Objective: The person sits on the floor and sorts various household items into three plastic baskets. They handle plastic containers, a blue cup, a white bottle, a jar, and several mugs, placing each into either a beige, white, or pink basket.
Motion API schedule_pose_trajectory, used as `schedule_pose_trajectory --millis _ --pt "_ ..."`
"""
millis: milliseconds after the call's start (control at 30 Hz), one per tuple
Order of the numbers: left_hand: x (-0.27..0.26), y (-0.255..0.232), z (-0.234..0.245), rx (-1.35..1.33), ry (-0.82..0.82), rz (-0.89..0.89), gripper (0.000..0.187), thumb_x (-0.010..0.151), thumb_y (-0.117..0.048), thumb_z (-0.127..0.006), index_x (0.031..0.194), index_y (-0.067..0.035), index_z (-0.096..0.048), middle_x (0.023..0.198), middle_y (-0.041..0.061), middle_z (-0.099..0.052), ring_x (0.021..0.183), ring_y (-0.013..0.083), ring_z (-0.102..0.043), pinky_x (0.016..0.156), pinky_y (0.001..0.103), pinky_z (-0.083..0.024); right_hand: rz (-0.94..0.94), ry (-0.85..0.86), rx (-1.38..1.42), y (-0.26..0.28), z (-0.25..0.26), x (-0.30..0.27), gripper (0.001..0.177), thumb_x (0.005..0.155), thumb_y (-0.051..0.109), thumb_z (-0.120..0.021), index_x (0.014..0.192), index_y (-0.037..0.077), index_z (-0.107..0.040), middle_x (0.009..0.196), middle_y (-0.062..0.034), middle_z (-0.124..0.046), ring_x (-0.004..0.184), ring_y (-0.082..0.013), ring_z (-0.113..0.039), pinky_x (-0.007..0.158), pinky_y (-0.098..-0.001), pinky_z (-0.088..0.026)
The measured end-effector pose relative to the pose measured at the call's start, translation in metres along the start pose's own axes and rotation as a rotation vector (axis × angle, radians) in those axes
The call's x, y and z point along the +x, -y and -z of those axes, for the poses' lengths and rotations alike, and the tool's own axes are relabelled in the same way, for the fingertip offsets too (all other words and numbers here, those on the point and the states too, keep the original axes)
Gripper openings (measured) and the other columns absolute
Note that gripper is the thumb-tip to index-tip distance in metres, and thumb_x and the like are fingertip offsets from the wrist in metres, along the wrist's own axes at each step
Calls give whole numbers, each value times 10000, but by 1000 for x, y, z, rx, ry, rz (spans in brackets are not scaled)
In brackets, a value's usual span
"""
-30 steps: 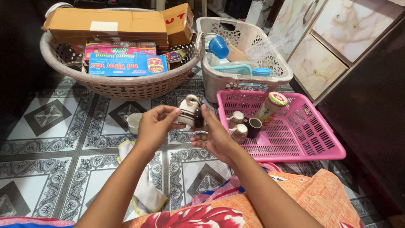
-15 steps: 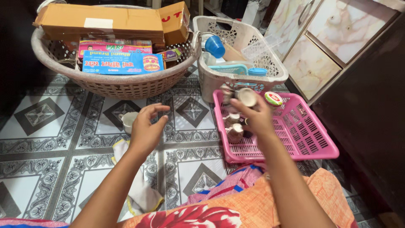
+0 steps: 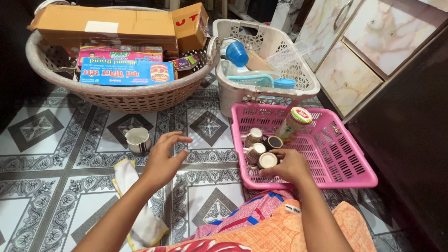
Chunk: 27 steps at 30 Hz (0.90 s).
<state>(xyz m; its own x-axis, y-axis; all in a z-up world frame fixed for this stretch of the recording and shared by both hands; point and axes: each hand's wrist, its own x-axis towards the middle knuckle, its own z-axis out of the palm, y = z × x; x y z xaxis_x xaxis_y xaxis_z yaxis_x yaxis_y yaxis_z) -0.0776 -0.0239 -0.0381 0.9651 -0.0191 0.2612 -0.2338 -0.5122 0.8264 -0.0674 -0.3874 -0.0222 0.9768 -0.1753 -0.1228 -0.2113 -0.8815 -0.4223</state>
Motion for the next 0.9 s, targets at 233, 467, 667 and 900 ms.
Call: schedule_pose_trajectory --millis 233,467,667,900 --pt "-1 11 10 -72 20 73 316 842 -168 -679 1148 -179 -757 1223 40 -723 1043 200 -679 842 336 -503 5 114 -21 13 -9 -3 755 474 339 -964 1198 234 -778 1136 -66 -795 1048 -230 -762 961 -362 -566" --pt "1 9 12 -61 42 164 337 851 -169 -680 1180 -176 -753 1170 27 -741 908 221 -644 800 321 -504 -10 104 -61 4 -20 5 732 537 302 -969 1228 200 -750 1172 -93 -764 1102 -259 -725 989 -385 -543" --pt "3 18 18 -64 -8 129 310 854 -161 -671 1154 -149 -748 1182 58 -743 1035 244 -668 901 346 -504 12 66 -88 5 -25 7 720 534 318 -977 1205 176 -760 1155 -99 -770 1080 -261 -735 975 -385 -556" --pt "-2 43 40 479 -27 207 393 871 -186 -670 1263 -206 -677 1436 12 -586 1320 269 -548 1124 421 -429 -76 -37 -115 27 -32 1 711 542 331 -980 1206 204 -764 1143 -105 -762 1061 -273 -729 959 -396 -556"
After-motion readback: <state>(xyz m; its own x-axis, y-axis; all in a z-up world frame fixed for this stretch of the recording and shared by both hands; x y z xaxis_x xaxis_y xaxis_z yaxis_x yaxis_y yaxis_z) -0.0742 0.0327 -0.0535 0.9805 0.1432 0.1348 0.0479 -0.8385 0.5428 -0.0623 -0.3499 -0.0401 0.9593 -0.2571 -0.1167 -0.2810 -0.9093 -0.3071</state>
